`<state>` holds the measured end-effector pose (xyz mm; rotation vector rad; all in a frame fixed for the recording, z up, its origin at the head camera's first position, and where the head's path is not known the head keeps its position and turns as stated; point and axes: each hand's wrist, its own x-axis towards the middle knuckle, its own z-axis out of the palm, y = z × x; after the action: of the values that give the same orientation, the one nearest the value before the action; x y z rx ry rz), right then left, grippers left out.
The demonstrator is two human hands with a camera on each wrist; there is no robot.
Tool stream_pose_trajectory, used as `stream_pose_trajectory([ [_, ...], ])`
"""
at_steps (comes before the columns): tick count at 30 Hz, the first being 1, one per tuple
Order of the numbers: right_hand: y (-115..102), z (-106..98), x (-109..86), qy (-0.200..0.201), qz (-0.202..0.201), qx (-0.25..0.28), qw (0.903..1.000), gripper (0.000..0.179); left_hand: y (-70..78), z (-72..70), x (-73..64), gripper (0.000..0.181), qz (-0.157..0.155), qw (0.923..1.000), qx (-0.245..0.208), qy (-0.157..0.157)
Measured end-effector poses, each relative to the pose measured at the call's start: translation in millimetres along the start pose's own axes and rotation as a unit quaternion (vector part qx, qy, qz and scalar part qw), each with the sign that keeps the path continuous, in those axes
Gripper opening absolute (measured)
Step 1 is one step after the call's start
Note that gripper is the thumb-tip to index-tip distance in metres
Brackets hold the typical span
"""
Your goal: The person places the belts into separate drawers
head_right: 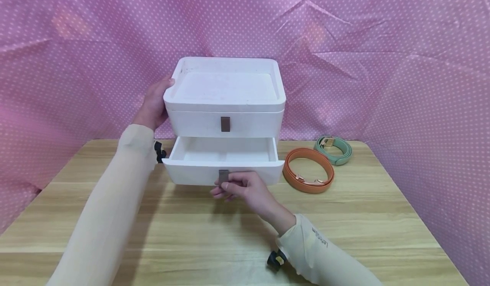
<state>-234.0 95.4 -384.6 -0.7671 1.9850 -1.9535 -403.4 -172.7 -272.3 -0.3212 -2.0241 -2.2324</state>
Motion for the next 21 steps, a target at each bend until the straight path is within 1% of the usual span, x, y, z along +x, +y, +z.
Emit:
stream_pose_trajectory([
  [8,0.2,1.1,-0.4,-0.002,-0.008,0.001,1.0000,0.026,0.8,1.2,-1.5,0.053,0.011,0.9999,-0.002,-0.006],
  [14,0.5,2.0,-2.6,-0.007,-0.011,0.004,0.9999,0.028,-0.9,0.7,-1.3,0.049,0.023,0.9997,-0.007,-0.009],
  [21,-0.2,3.6,-6.3,-0.006,-0.004,0.007,0.9999,0.029,-1.9,0.7,-0.7,0.049,0.025,0.9996,-0.009,-0.009],
])
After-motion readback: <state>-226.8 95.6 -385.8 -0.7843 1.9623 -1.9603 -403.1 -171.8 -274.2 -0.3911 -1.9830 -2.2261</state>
